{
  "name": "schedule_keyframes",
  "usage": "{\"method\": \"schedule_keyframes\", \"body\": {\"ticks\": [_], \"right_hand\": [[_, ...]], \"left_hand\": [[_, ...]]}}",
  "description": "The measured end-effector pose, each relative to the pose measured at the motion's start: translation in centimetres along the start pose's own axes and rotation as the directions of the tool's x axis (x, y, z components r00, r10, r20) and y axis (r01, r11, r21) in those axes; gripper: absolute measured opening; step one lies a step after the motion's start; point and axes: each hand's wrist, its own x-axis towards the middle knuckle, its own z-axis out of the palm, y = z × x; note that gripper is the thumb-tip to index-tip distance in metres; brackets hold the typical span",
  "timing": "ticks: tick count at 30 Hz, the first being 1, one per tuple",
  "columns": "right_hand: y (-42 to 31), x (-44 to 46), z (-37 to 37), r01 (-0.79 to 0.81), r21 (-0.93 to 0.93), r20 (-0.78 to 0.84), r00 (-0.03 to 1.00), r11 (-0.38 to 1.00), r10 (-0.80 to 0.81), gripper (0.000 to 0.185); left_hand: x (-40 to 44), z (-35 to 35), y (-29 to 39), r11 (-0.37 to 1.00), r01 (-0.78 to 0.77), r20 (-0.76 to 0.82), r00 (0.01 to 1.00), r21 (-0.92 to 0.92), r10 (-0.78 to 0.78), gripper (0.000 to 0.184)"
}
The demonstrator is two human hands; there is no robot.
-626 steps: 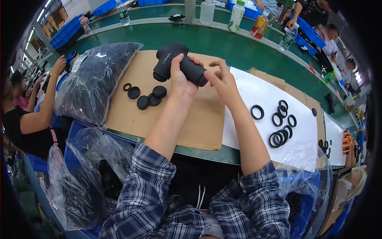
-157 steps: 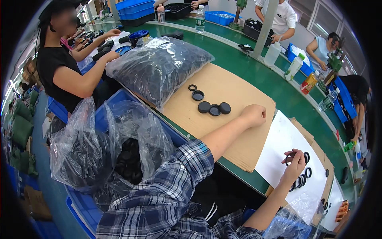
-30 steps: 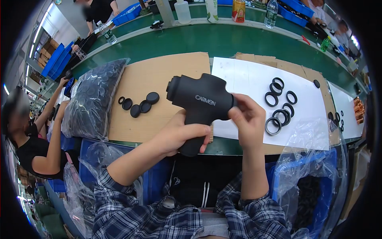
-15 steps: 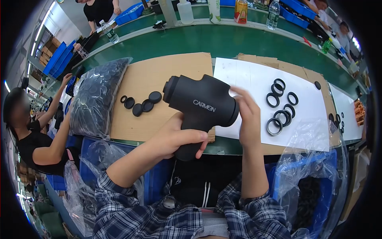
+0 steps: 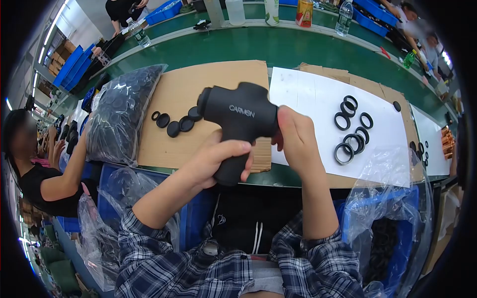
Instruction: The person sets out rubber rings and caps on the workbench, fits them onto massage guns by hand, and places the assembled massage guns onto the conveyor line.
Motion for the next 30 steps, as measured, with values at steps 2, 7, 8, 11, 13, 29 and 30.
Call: {"method": "schedule_keyframes", "body": {"ticks": [2, 7, 8, 11, 13, 29, 30], "right_hand": [[0.8, 0.8, 0.6, 0.284, -0.129, -0.083, 0.952, 0.95, -0.296, 0.046], [1.3, 2.2, 3.9, 0.564, -0.256, -0.396, 0.679, 0.785, -0.618, 0.032], [2.0, 2.9, 4.3, 0.661, -0.186, -0.434, 0.608, 0.727, -0.664, 0.023], [-0.1, 4.2, 4.8, 0.435, 0.11, -0.323, 0.866, 0.894, -0.382, 0.022], [-1.7, 4.1, 5.0, 0.149, 0.373, -0.187, 0.979, 0.916, -0.083, 0.028], [-1.3, 7.4, 9.0, -0.601, 0.362, 0.59, 0.739, 0.712, 0.325, 0.031], [-0.2, 8.6, 9.4, -0.576, 0.335, 0.613, 0.734, 0.746, 0.292, 0.032]], "left_hand": [[0.0, -0.5, 0.0, 0.996, 0.013, 0.0, 1.0, -0.094, -0.013, 0.027], [-0.3, 0.3, -0.3, 0.996, 0.007, 0.034, 0.999, -0.089, -0.004, 0.024], [-0.4, 0.7, -0.3, 0.989, 0.01, 0.056, 0.998, -0.147, -0.001, 0.021], [-0.4, 0.8, -0.3, 0.966, -0.2, -0.112, 0.969, 0.167, 0.22, 0.02], [-0.8, 0.2, -0.1, 0.879, -0.232, -0.159, 0.933, 0.416, 0.322, 0.029], [-3.9, -9.4, 5.6, 0.051, -0.319, 0.265, 0.855, 0.946, 0.446, 0.029], [-3.5, -11.3, 4.5, -0.02, -0.315, 0.277, 0.802, 0.949, 0.53, 0.029]]}}
